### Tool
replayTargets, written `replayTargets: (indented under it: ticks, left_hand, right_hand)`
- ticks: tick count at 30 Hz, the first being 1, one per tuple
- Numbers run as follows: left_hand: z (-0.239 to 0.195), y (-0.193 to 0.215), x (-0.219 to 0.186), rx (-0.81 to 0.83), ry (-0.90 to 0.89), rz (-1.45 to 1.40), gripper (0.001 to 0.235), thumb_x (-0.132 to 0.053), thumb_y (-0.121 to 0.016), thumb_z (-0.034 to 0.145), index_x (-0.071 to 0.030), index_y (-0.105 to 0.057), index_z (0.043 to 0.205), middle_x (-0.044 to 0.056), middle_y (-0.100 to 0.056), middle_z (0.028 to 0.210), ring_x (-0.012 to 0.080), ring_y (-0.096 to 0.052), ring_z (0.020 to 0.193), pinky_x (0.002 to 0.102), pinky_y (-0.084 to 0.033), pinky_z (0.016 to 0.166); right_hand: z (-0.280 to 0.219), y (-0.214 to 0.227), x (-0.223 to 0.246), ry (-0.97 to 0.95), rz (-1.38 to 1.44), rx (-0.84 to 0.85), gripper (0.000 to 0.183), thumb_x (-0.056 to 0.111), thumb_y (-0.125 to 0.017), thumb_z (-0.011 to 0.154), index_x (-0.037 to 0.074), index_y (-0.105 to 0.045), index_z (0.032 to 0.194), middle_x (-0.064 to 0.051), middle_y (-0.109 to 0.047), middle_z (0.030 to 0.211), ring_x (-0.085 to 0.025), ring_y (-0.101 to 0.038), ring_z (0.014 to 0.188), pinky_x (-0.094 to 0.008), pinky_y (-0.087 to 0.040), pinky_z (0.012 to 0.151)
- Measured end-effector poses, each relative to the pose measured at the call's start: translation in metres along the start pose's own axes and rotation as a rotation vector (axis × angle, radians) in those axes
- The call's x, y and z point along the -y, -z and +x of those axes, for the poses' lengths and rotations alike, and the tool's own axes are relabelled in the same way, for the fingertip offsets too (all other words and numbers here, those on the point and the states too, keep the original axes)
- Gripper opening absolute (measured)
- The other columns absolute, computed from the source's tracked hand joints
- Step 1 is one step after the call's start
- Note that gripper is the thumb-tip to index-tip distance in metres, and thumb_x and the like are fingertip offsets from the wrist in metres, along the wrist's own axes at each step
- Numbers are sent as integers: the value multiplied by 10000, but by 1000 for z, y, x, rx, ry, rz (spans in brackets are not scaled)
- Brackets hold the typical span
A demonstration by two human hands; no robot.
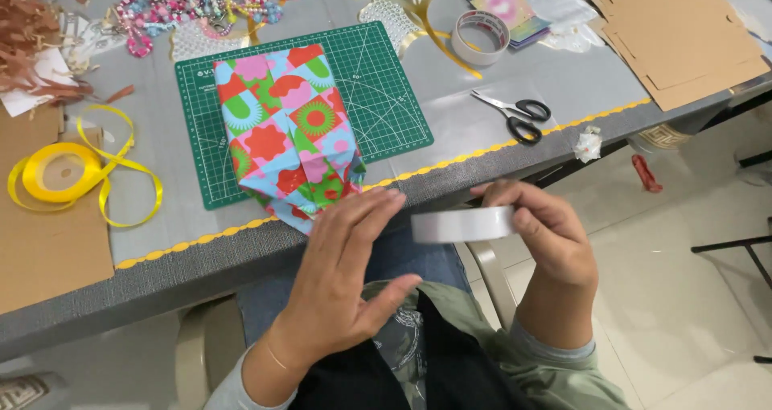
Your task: The person wraps a rectangular item with colorful patterned paper, folds the ends, and secures the folds with clear tape. They use scissors to cut tape and smooth the paper to complete the wrapping.
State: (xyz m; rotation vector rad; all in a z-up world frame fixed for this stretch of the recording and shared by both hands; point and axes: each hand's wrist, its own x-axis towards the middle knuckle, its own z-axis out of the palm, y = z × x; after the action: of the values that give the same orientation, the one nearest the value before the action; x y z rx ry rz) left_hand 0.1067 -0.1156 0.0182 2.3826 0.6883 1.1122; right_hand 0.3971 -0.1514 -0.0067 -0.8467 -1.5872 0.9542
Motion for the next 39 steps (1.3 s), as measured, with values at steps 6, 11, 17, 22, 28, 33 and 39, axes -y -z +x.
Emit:
replayTargets:
  ticks: [6, 11, 17, 22, 28, 33, 39]
  left_hand:
    - [12, -2, -12, 258, 306, -668, 371, -364, -469, 1054, -48, -553, 1229, 40, -458, 1036, 172, -502, 945, 278, -403, 864]
    - [6, -13, 5, 149, 261, -1050, 260, -306, -445, 1061, -72, -510, 1152, -3, -452, 1098, 148, -457, 1169, 409, -264, 1268]
    - [16, 4, -10, 122, 192, -529, 319, -390, -462, 1020, -95, -555, 942, 9, -475, 861, 186, -460, 838, 333, -332, 866]
    - [9, 2, -5, 138, 190, -555, 330, -413, -441, 1063, -125, -554, 948, -25, -445, 864, 159, -416, 848, 309, -333, 865]
    - [-6, -1, 11, 32, 197, -843, 312, -271, -440, 1074, -48, -625, 957, 34, -485, 825, 177, -484, 902, 404, -350, 1016]
    - [2, 10, -8, 141, 224, -492, 307, -395, -457, 1060, -115, -569, 1002, -11, -499, 895, 168, -488, 868, 313, -365, 874]
    - [-7, 6, 3, 98, 273, -922, 273, -337, -439, 1084, -94, -543, 1013, -3, -434, 960, 143, -417, 865, 281, -331, 800]
  right_hand:
    - [15, -26, 21, -34, 167, 181, 334, 320, -543, 1074, -5, -620, 1061, -93, -609, 936, -233, -571, 914, -354, -469, 822]
    - [17, -17, 3, 35, 258, 221, 392, 318, -604, 1049, -34, -624, 1220, -155, -675, 1112, -310, -635, 1139, -482, -466, 1113]
    - [29, -29, 32, -75, 90, 318, 317, 257, -663, 989, -21, -647, 1141, -58, -602, 926, -175, -532, 843, -309, -425, 775]
    - [39, -28, 25, -134, 131, 385, 258, 283, -731, 945, 71, -619, 1042, -36, -586, 941, -151, -546, 839, -275, -428, 769]
    - [42, -37, 9, -5, 402, 296, 223, 96, -681, 887, -102, -657, 985, -188, -697, 780, -243, -575, 788, -380, -427, 696]
    - [42, -41, 29, -157, 138, 361, 264, 289, -681, 976, 37, -640, 1044, -49, -609, 929, -160, -566, 865, -285, -448, 770]
    - [40, -27, 4, -18, 224, 324, 258, 272, -695, 973, 50, -666, 1099, -59, -693, 1060, -264, -622, 1214, -455, -391, 1220]
